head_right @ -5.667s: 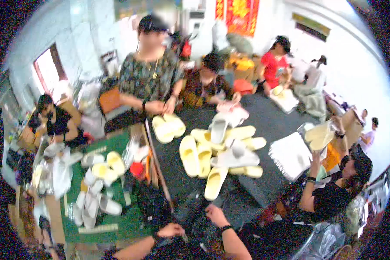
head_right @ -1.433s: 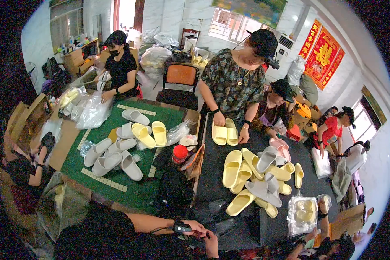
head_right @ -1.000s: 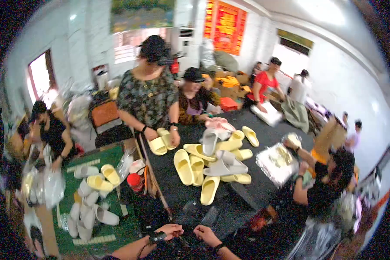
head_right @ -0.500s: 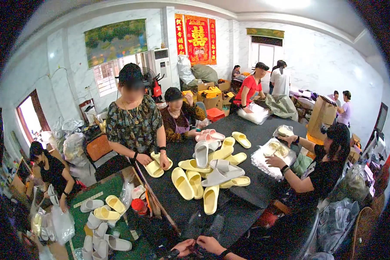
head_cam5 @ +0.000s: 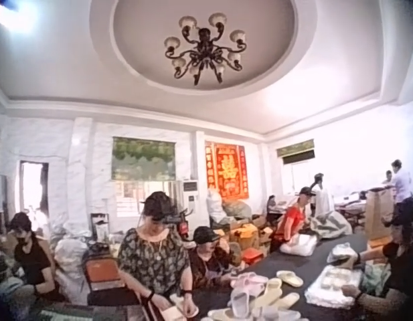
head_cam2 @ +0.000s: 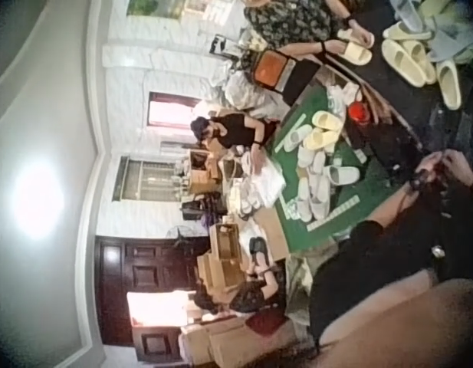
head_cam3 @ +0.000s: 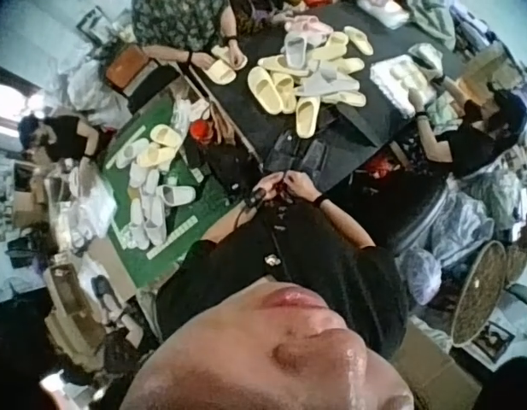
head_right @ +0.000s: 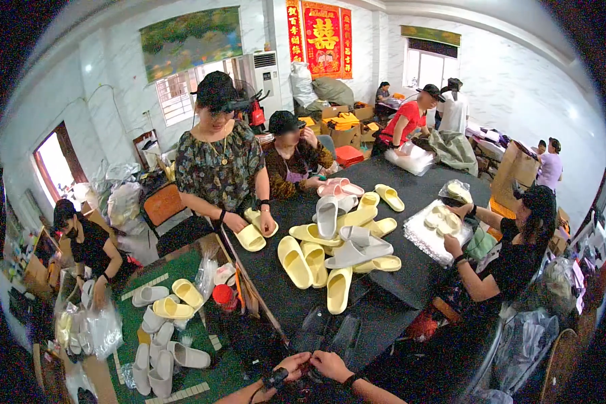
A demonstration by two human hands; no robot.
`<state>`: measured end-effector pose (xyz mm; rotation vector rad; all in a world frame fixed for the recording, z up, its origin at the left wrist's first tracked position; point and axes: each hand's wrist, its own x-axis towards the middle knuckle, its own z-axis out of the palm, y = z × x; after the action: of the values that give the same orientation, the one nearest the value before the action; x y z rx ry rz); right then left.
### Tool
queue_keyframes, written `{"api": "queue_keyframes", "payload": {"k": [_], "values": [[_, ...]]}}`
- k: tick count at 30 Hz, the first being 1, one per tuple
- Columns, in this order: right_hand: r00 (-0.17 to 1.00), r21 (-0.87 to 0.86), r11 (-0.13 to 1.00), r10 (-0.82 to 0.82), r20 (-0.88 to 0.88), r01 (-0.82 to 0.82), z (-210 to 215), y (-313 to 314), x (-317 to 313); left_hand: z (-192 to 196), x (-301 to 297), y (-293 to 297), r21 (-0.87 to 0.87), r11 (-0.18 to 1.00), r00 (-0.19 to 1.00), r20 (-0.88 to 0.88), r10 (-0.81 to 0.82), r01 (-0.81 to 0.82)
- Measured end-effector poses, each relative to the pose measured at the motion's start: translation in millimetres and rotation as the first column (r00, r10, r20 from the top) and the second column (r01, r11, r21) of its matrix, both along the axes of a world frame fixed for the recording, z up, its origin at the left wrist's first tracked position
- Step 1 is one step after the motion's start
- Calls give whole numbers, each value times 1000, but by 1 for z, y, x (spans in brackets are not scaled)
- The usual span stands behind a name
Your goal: Assembling, inspecting, and organizing various shoe components in a factory setting.
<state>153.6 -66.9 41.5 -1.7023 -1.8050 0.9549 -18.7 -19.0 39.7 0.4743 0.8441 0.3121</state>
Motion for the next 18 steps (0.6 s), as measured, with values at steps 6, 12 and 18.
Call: {"api": "queue_keyframes", "payload": {"k": [6,12,18], "values": [[999,-63,998,3,-41,-6,6,4,-4,20,-5,0,-26,986,984,-71,161,-163],[999,-137,990,21,-29,-25,18,5,-7,8,-18,3,166,979,991,-77,-107,118],[995,-20,999,-31,-100,29,-7,11,-3,-8,-13,6,246,946,955,-260,-146,212]]}}
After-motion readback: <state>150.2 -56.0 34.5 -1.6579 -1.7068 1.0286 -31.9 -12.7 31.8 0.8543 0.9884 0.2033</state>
